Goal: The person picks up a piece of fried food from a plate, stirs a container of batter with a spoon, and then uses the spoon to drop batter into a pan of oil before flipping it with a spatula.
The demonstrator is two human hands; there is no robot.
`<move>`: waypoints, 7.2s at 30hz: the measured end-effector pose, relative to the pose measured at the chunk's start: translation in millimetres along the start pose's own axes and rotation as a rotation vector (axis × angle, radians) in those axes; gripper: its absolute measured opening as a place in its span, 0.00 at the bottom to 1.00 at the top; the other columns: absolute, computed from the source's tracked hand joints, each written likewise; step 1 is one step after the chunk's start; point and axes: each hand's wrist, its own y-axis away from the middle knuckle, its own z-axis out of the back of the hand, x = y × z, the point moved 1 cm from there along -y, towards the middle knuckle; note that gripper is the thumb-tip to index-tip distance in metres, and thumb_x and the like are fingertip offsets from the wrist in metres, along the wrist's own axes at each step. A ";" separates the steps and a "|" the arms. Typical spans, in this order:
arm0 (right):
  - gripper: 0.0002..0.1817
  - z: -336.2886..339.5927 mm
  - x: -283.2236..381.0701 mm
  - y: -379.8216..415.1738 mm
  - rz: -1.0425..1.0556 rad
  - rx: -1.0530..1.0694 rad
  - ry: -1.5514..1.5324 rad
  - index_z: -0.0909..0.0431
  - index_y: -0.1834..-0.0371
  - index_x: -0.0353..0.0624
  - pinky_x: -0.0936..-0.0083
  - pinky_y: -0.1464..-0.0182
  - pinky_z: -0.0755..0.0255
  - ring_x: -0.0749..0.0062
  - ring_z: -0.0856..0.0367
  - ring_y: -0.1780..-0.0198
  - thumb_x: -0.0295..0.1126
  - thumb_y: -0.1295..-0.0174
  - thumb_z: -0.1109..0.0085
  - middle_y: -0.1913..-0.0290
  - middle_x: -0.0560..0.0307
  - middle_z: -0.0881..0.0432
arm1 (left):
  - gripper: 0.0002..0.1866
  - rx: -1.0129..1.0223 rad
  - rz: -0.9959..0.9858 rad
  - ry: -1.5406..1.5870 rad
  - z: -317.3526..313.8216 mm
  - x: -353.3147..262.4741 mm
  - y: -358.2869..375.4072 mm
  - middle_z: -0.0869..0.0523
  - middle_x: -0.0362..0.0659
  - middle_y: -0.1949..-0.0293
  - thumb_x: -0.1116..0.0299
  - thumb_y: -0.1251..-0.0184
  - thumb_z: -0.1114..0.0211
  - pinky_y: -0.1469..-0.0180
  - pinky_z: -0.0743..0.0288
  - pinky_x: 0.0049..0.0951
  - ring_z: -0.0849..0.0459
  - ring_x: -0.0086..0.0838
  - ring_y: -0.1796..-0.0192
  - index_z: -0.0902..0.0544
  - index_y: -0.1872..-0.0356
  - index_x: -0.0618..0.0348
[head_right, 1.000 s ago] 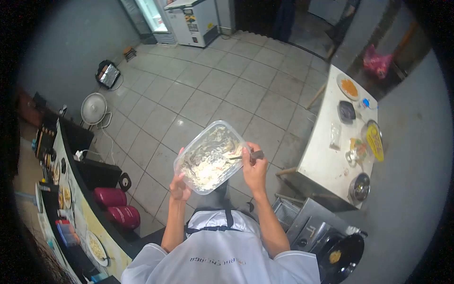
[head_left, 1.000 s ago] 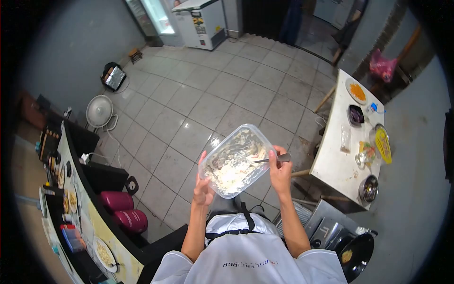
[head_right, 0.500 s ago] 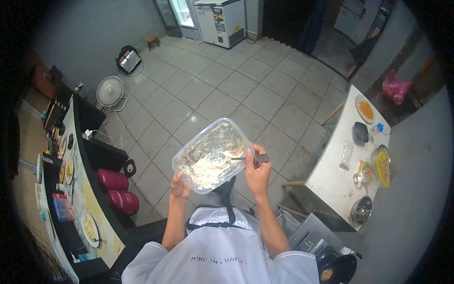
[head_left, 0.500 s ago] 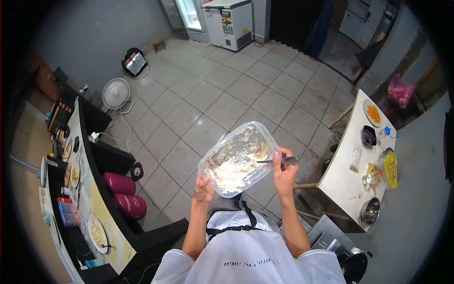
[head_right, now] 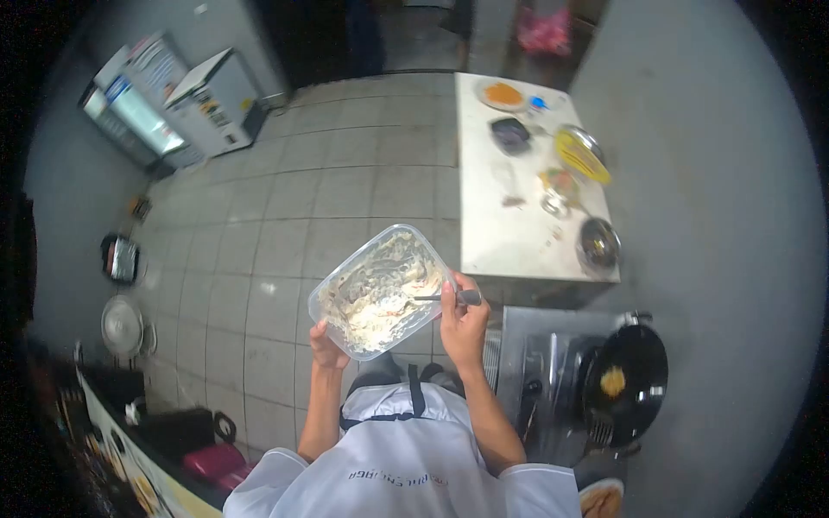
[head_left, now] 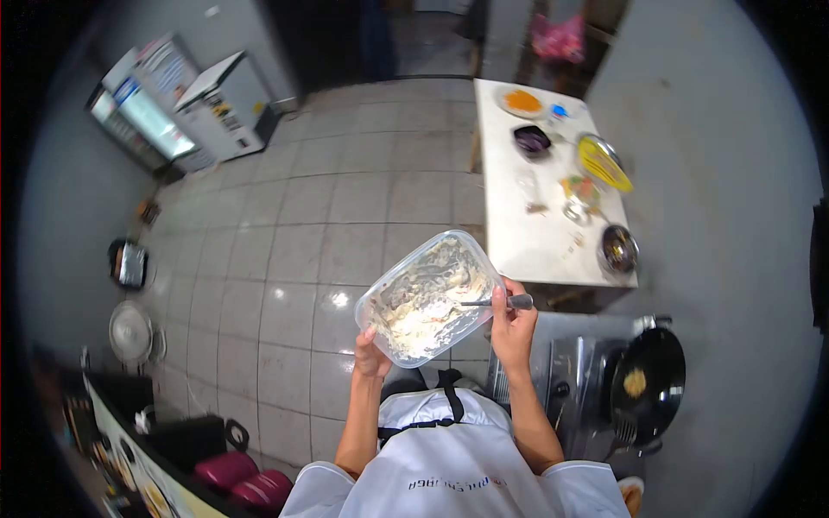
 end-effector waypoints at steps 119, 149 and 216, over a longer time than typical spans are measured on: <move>0.20 -104.0 126.5 -95.1 0.782 0.435 0.179 0.18 0.59 0.35 0.75 0.72 0.25 0.63 0.16 0.70 0.15 0.60 0.35 0.65 0.50 0.17 | 0.46 -0.015 -0.333 -0.014 -25.4 -141.3 -117.0 0.30 0.55 0.41 0.66 0.58 0.37 0.42 0.24 0.44 0.24 0.47 0.42 0.44 0.32 0.64; 0.16 -111.8 238.3 -42.2 -0.051 -1.053 1.172 0.21 0.53 0.36 0.74 0.69 0.26 0.62 0.19 0.70 0.18 0.47 0.39 0.67 0.51 0.20 | 0.58 0.870 1.078 0.021 -171.0 24.2 -269.8 0.32 0.48 0.39 0.62 0.66 0.26 0.36 0.36 0.38 0.31 0.40 0.38 0.50 0.28 0.57; 0.12 30.2 214.3 118.9 0.070 -0.955 1.390 0.23 0.60 0.30 0.72 0.71 0.26 0.62 0.21 0.72 0.17 0.49 0.38 0.67 0.50 0.23 | 0.61 1.044 0.431 -0.385 -208.9 48.5 -111.3 0.34 0.54 0.39 0.46 0.63 0.27 0.35 0.39 0.40 0.32 0.41 0.37 0.50 0.30 0.67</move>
